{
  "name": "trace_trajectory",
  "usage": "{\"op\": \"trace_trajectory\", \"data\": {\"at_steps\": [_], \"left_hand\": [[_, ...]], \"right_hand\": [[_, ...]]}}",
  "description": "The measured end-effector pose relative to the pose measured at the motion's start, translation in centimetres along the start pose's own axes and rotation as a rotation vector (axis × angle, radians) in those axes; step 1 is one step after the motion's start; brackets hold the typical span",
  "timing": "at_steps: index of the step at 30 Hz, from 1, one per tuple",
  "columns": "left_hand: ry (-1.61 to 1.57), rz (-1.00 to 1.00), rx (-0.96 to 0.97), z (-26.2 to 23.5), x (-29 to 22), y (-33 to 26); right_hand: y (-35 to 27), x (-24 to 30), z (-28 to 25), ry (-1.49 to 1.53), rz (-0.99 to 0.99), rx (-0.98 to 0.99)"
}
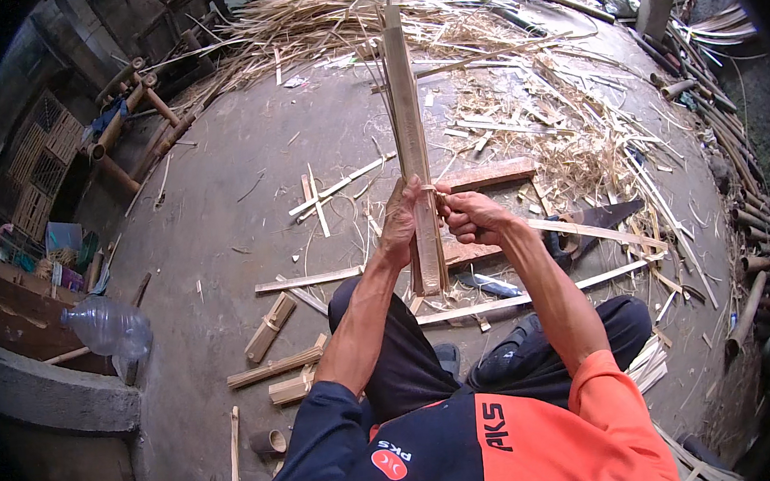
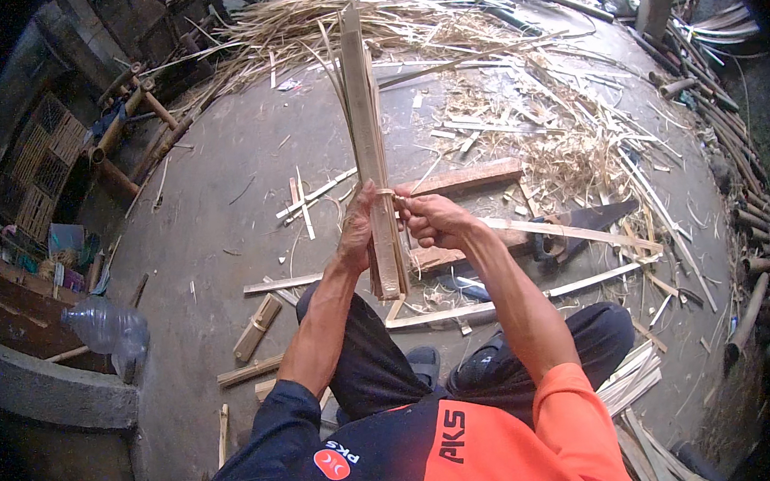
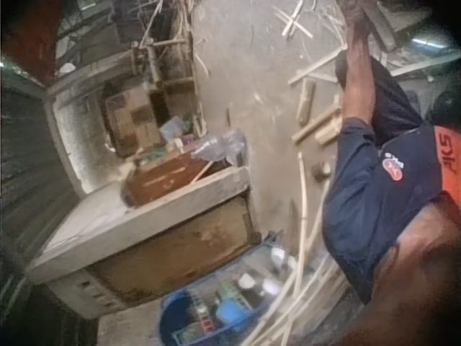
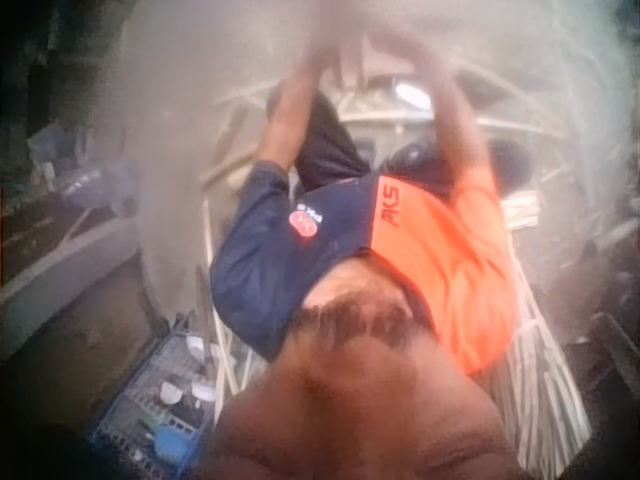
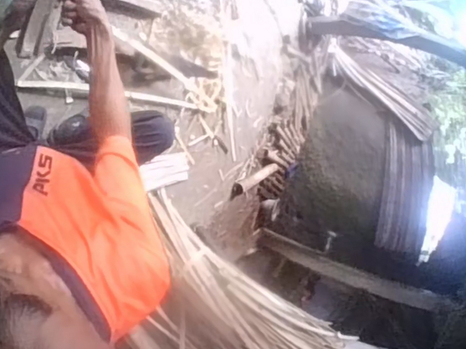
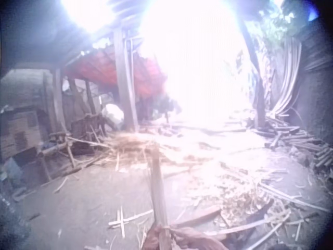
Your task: The person sits on the floor and uses a knife to shave and shape thin bamboo strips. They repeatedly smooth the edges and surfaces of the strips, then bundle them together and tie the bundle with a thin strip of bamboo.
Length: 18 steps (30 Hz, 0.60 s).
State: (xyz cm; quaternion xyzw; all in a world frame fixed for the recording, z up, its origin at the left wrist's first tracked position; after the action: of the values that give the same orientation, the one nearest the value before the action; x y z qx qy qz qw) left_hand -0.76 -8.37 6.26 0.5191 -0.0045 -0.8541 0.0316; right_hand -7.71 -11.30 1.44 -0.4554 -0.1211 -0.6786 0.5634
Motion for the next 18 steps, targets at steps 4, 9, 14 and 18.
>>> {"op": "trace_trajectory", "data": {"at_steps": [4,9,14,18], "left_hand": [[0.024,-0.065,-0.037,-0.7,0.8,-0.4],[-0.077,-0.063,-0.071,-1.3,1.0,0.1],[-0.138,-0.063,-0.147,-2.6,1.2,-0.2],[-0.268,-0.119,-0.068,-1.6,1.1,-0.1]], "right_hand": [[-1.2,0.4,0.3,-0.229,-0.067,-0.252],[-4.9,4.0,1.9,-0.497,-0.538,-0.643],[-6.5,4.5,4.9,-0.663,-0.836,-0.387],[-8.0,6.5,7.1,-0.977,-1.119,-0.393]]}}
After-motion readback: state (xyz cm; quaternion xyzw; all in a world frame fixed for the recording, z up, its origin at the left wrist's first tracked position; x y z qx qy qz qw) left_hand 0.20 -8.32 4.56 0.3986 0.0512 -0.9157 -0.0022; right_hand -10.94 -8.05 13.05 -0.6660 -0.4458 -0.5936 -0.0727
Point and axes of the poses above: each hand's wrist, its own y-axis towards the middle knuckle, its own z-axis out of the palm, x = y × z, the point moved 9 cm from there along y, towards the middle knuckle
